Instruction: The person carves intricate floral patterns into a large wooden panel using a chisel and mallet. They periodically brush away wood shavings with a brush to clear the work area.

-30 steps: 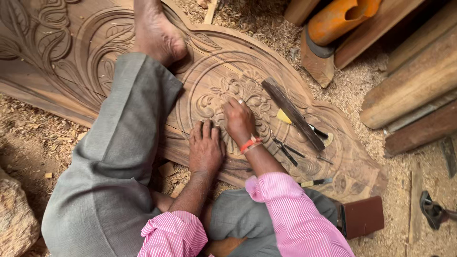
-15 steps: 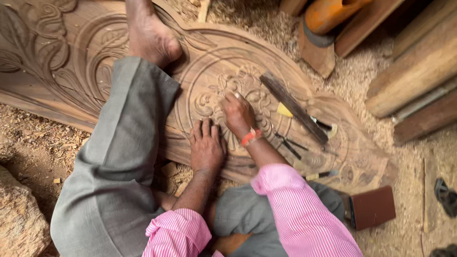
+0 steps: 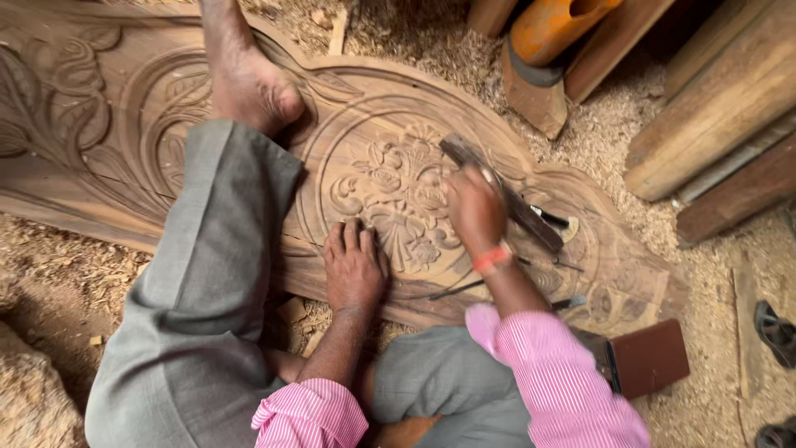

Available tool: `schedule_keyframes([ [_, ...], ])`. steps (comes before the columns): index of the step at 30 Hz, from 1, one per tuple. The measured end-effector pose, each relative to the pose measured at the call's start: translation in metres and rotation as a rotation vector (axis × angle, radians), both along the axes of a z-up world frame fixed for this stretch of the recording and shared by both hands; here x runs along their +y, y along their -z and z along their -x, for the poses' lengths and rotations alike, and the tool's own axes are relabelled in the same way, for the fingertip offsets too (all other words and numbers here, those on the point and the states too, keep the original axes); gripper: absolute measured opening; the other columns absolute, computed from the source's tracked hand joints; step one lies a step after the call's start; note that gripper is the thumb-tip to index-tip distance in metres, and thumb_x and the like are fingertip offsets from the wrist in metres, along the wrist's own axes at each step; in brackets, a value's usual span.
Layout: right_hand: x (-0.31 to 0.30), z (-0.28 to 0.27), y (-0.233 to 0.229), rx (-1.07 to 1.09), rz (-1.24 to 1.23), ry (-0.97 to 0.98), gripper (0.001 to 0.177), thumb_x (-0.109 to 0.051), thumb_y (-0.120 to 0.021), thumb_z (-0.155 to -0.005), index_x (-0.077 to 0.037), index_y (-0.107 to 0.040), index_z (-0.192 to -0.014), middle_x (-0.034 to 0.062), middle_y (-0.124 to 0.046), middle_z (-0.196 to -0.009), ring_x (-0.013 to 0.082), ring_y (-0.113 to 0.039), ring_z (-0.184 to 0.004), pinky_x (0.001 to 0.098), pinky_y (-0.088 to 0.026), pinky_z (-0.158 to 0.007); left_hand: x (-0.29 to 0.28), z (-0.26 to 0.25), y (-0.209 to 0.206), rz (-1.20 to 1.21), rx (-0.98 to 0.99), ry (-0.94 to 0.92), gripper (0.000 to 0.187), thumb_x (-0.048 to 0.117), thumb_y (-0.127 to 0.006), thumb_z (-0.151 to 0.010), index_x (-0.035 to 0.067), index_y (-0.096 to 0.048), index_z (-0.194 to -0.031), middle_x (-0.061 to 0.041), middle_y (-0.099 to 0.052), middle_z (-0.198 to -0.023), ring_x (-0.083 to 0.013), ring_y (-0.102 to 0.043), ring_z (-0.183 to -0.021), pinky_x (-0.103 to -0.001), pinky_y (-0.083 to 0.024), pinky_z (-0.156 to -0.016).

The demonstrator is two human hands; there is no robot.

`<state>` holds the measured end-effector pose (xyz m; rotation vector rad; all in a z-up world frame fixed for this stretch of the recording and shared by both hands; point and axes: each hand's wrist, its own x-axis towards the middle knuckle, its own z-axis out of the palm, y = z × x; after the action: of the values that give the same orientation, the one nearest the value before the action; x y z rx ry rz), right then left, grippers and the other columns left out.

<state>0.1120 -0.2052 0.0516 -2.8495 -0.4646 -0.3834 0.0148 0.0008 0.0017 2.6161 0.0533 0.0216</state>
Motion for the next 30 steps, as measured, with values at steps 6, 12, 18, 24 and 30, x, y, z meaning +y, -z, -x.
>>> schedule_keyframes([
  [6, 0.011, 0.119, 0.014, 0.853, -1.047, 0.382, 0.019, -0.018, -0.067, -0.101, -0.005, -0.077, -0.111, 0.0014, -0.067, -0.088, 0.0115, -0.056, -0.080, 0.0287, -0.048, -0.074, -0.001, 0.004, 0.003, -0.017, -0.010, -0.013, 0.037, 0.029, -0.054, -0.097, 0.005, -0.061, -0.124, -0.019, -0.052, -0.142, -0.0382, -0.039, -0.140, -0.050, -0.027, -0.118],
  [12, 0.021, 0.130, 0.046, 1.115, -1.666, 0.441, 0.016, -0.019, -0.062, -0.100, -0.007, -0.065, -0.108, 0.0021, -0.069, -0.090, 0.0123, -0.066, -0.080, 0.0301, -0.054, -0.075, -0.002, 0.012, 0.011, 0.187, -0.078, 0.068, 0.036, 0.030, -0.053, -0.102, 0.007, -0.067, -0.126, -0.016, -0.060, -0.131, -0.0307, -0.052, -0.127, -0.046, -0.042, -0.108],
  [18, 0.016, 0.117, 0.051, 0.968, -2.136, 0.252, 0.006, -0.012, -0.066, -0.106, -0.015, -0.061, -0.104, -0.0028, -0.066, -0.094, 0.0079, -0.058, -0.077, 0.0271, -0.052, -0.079, -0.052, 0.026, 0.012, 1.474, 0.318, -0.105, 0.037, 0.034, -0.060, -0.103, 0.007, -0.072, -0.126, -0.002, -0.070, -0.112, -0.0119, -0.060, -0.097, -0.029, -0.050, -0.087],
  [24, 0.024, 0.109, 0.037, 0.917, -1.896, 0.326, 0.009, -0.018, -0.066, -0.101, -0.011, -0.065, -0.106, -0.0011, -0.066, -0.094, 0.0075, -0.060, -0.080, 0.0285, -0.054, -0.075, -0.047, 0.021, -0.001, 1.677, 0.371, -0.264, 0.026, 0.024, -0.073, -0.096, 0.006, -0.074, -0.114, -0.004, -0.073, -0.096, -0.0135, -0.066, -0.086, -0.032, -0.054, -0.082],
  [30, 0.001, 0.086, 0.027, 0.453, -1.518, 0.503, 0.024, -0.030, -0.064, -0.103, -0.007, -0.065, -0.111, -0.0001, -0.069, -0.098, 0.0080, -0.064, -0.087, 0.0233, -0.051, -0.076, -0.022, -0.035, 0.003, 0.377, 0.031, -0.337, 0.016, 0.022, -0.076, -0.092, 0.013, -0.078, -0.106, -0.004, -0.076, -0.095, -0.0148, -0.069, -0.077, -0.032, -0.057, -0.060],
])
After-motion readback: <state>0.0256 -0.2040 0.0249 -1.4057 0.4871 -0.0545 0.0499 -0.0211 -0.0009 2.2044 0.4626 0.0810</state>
